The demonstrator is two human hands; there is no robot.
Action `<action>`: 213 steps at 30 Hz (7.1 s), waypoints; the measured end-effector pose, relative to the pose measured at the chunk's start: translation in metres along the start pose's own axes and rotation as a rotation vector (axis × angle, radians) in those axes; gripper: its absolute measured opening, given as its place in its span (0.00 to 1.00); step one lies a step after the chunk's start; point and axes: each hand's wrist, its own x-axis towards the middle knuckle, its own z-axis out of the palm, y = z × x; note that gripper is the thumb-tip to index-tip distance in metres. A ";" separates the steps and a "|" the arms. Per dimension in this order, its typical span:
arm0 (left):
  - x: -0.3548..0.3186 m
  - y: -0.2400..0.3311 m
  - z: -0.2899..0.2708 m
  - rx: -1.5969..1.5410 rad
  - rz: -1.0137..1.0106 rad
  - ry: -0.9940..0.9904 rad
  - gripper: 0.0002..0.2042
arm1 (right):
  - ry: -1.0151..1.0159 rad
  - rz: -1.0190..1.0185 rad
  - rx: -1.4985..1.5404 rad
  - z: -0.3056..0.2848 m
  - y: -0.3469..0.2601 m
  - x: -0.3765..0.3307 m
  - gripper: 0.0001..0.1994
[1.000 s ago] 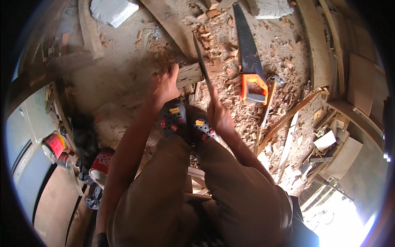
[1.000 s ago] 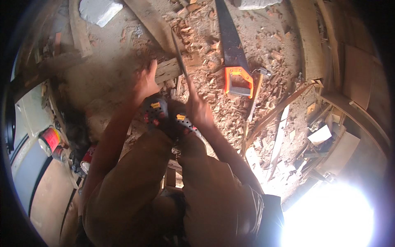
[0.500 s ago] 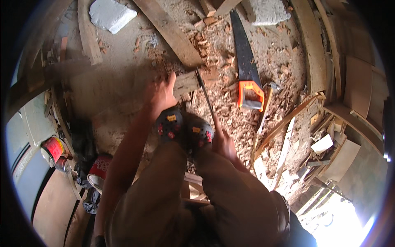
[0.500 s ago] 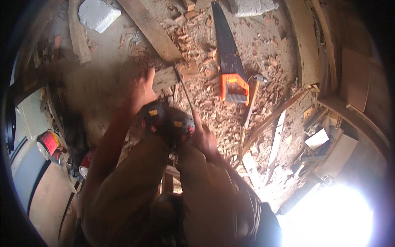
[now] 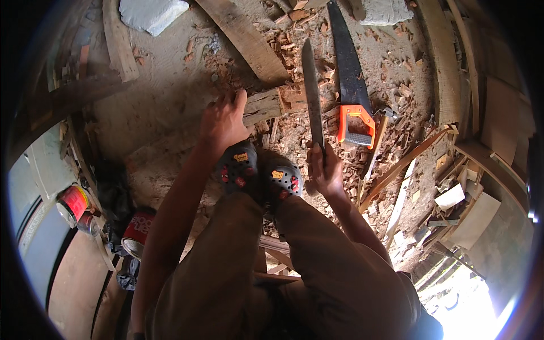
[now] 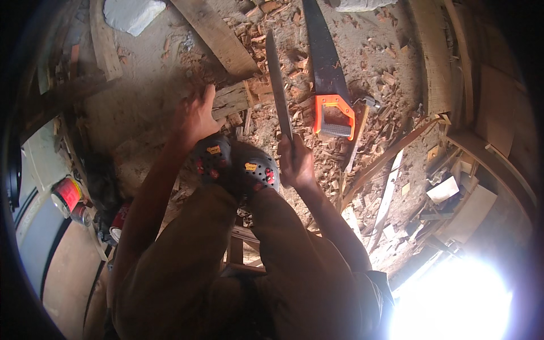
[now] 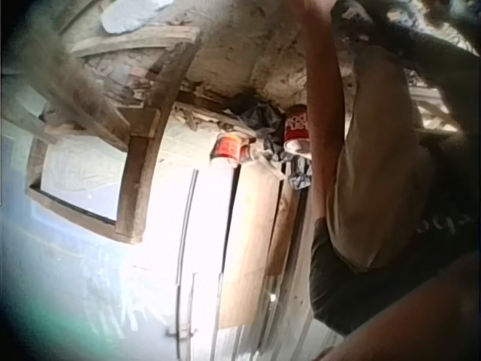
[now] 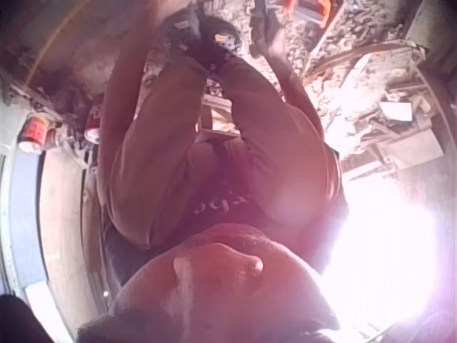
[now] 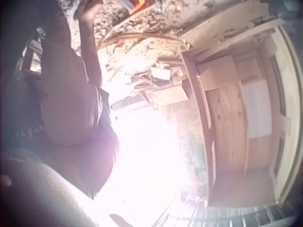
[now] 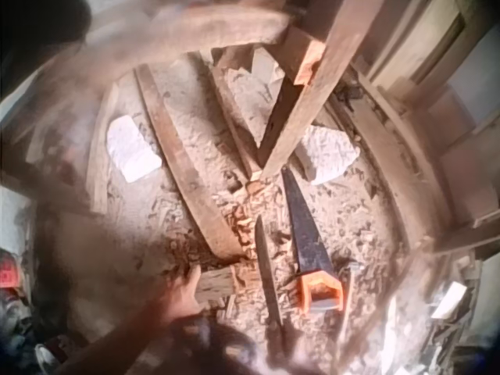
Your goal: The person sits on the floor and uses a metal file to sharpen a small chisel-like tool. They hold the tool in the left hand and file it with the right hand, then reposition the tool and continue filing.
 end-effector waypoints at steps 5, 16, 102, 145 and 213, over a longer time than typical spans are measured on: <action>0.000 -0.002 0.005 -0.035 -0.027 -0.012 0.37 | 0.090 -0.119 -0.122 0.022 -0.024 0.025 0.12; -0.003 0.006 -0.002 0.053 -0.005 0.081 0.33 | 0.095 -0.190 -0.274 0.039 -0.068 0.079 0.13; 0.016 -0.042 -0.013 0.029 0.023 0.166 0.44 | 0.026 -0.329 -0.113 0.027 -0.071 0.026 0.18; 0.024 -0.036 -0.006 0.127 0.011 0.179 0.33 | 0.196 -0.741 -0.772 0.063 -0.014 0.054 0.18; 0.028 -0.044 -0.016 0.126 0.026 0.187 0.47 | 0.065 -0.166 -0.089 0.038 -0.095 0.043 0.10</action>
